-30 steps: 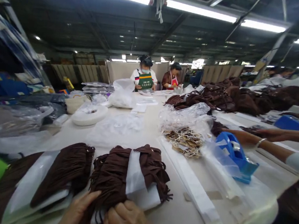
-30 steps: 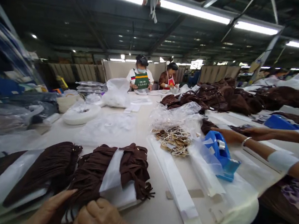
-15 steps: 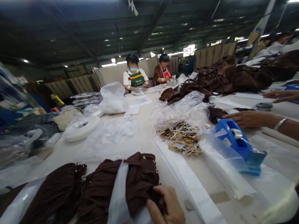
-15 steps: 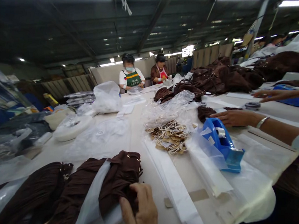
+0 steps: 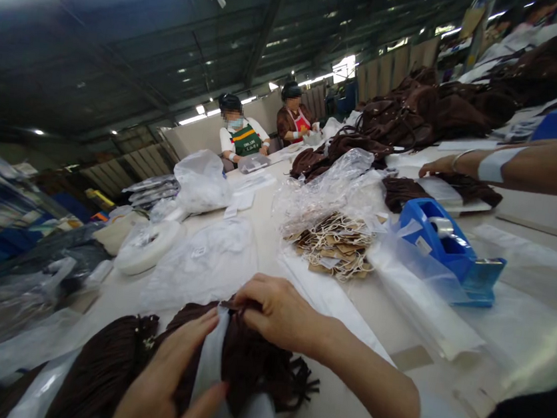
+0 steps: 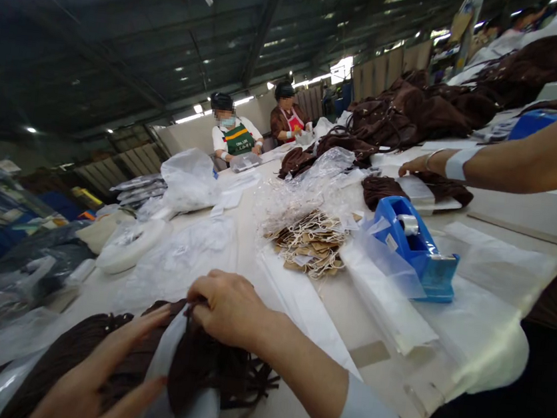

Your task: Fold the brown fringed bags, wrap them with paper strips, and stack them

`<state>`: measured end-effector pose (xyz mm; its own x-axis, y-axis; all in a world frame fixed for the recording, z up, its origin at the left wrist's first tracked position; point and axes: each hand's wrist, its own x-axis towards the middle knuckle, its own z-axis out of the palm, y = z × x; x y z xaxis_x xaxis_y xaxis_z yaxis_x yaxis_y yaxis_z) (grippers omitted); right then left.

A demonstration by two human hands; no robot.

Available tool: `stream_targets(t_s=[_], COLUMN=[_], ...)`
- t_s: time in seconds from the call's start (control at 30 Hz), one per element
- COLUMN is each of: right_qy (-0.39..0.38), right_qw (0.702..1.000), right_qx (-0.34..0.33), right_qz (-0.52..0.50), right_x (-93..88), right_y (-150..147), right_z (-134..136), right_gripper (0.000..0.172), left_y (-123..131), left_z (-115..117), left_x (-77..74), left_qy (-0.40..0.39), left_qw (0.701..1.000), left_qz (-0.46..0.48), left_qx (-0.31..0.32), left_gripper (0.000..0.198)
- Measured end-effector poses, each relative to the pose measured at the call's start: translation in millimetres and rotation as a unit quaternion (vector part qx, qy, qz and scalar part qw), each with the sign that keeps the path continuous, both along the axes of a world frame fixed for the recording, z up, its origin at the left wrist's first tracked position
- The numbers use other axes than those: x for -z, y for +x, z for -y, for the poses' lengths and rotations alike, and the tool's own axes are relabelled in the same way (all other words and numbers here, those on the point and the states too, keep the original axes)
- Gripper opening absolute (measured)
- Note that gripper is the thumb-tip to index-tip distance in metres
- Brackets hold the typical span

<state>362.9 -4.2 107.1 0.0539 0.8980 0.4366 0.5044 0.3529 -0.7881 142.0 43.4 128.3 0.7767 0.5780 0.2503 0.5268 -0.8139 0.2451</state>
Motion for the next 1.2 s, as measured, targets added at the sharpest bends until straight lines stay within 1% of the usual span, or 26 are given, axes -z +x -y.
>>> stream_targets(t_s=[0.03,0.07,0.1,0.13,0.17,0.23,0.27,0.33,0.4,0.43,0.5,0.57,0.6,0.63,0.67,0.73,0.77,0.83,0.87,0.9,0.93,0.97,1.03,1.1,1.13,1.2], right_qy=[0.033,0.062,0.083,0.090,0.080,0.032,0.001,-0.066,-0.116,-0.128,-0.137,-0.147,-0.153,-0.154,-0.146,-0.109,-0.087,-0.054,-0.044,-0.038,-0.037,-0.042,-0.057,-0.061,-0.053,-0.026], right_qw=[0.999,0.998,0.996,0.993,0.989,0.980,0.977,0.973,0.964,0.960,0.956,0.954,0.953,0.953,0.953,0.954,0.954,0.957,0.960,0.963,0.965,0.964,0.955,0.945,0.945,0.952], right_qx=[-0.001,0.008,0.031,0.069,0.112,0.175,0.187,0.178,0.160,0.149,0.107,0.052,0.032,0.021,0.021,0.035,0.041,0.044,0.045,0.048,0.055,0.064,0.082,0.089,0.085,0.071], right_qz=[0.000,-0.008,-0.023,-0.040,-0.059,-0.088,-0.100,-0.134,-0.177,-0.200,-0.238,-0.256,-0.259,-0.261,-0.264,-0.277,-0.283,-0.281,-0.272,-0.261,-0.253,-0.253,-0.279,-0.308,-0.311,-0.296], right_x=[-5.3,-7.2,-5.3,0.4,9.7,35.4,49.7,75.5,93.1,98.6,104.2,106.3,107.0,107.8,108.8,110.7,111.5,112.0,111.6,110.5,108.6,105.6,95.3,79.5,70.6,54.3], right_y=[0.9,3.2,6.8,10.9,14.8,17.9,15.7,3.9,-13.8,-22.8,-37.9,-48.2,-51.9,-55.1,-57.7,-62.0,-63.6,-65.2,-65.3,-64.9,-64.1,-62.9,-59.7,-55.2,-52.2,-44.6], right_z=[-1.4,-0.2,3.4,9.1,16.4,33.8,43.1,60.7,75.0,80.4,86.9,87.9,86.8,85.0,82.8,78.8,77.4,76.4,76.9,77.8,79.0,80.1,81.1,78.9,76.5,70.2], right_gripper=[0.026,0.027,0.025,0.021,0.016,0.012,0.012,0.011,0.015,0.020,0.041,0.061,0.069,0.072,0.072,0.064,0.059,0.051,0.047,0.043,0.039,0.035,0.027,0.022,0.020,0.017], left_y=[26.3,49.5,68.2,81.9,90.6,95.9,94.8,90.0,85.5,83.9,81.3,79.3,78.4,77.6,76.9,75.7,75.1,73.5,72.6,71.5,70.4,69.1,66.6,63.9,62.6,59.8], left_z=[2.2,3.7,4.3,3.9,2.9,-0.4,-2.1,-5.2,-7.4,-8.3,-9.4,-9.5,-8.9,-7.7,-5.9,-0.2,3.6,12.0,16.2,19.9,22.8,24.8,25.8,23.2,20.9,15.2], left_x=[-3.0,-4.0,-3.6,-2.3,-0.8,0.9,0.6,-1.7,-4.4,-5.1,-4.8,-4.0,-4.2,-5.3,-7.3,-12.7,-15.2,-16.7,-15.1,-11.6,-6.7,-0.9,10.8,18.2,19.2,15.3], left_qy=[-0.043,-0.092,-0.133,-0.144,-0.150,-0.153,-0.161,-0.209,-0.263,-0.276,-0.264,-0.217,-0.198,-0.186,-0.180,-0.185,-0.183,-0.144,-0.105,-0.061,-0.022,0.006,0.031,0.024,0.004,-0.056], left_qw=[0.999,0.994,0.986,0.980,0.974,0.966,0.963,0.947,0.925,0.920,0.926,0.937,0.937,0.936,0.934,0.931,0.933,0.940,0.943,0.946,0.947,0.947,0.952,0.959,0.964,0.972], left_qz=[-0.025,-0.057,-0.102,-0.137,-0.167,-0.203,-0.215,-0.246,-0.274,-0.280,-0.268,-0.266,-0.278,-0.292,-0.305,-0.311,-0.304,-0.295,-0.297,-0.299,-0.300,-0.298,-0.274,-0.229,-0.204,-0.159], left_qx=[-0.012,-0.023,-0.009,0.007,0.023,0.042,0.036,0.006,-0.016,-0.008,0.034,0.069,0.070,0.063,0.053,0.047,0.057,0.088,0.102,0.110,0.114,0.117,0.134,0.165,0.173,0.162], left_gripper=[0.068,0.071,0.068,0.067,0.062,0.047,0.038,0.021,0.011,0.008,0.008,0.012,0.013,0.013,0.012,0.015,0.022,0.042,0.045,0.043,0.036,0.028,0.019,0.010,0.003,0.013])
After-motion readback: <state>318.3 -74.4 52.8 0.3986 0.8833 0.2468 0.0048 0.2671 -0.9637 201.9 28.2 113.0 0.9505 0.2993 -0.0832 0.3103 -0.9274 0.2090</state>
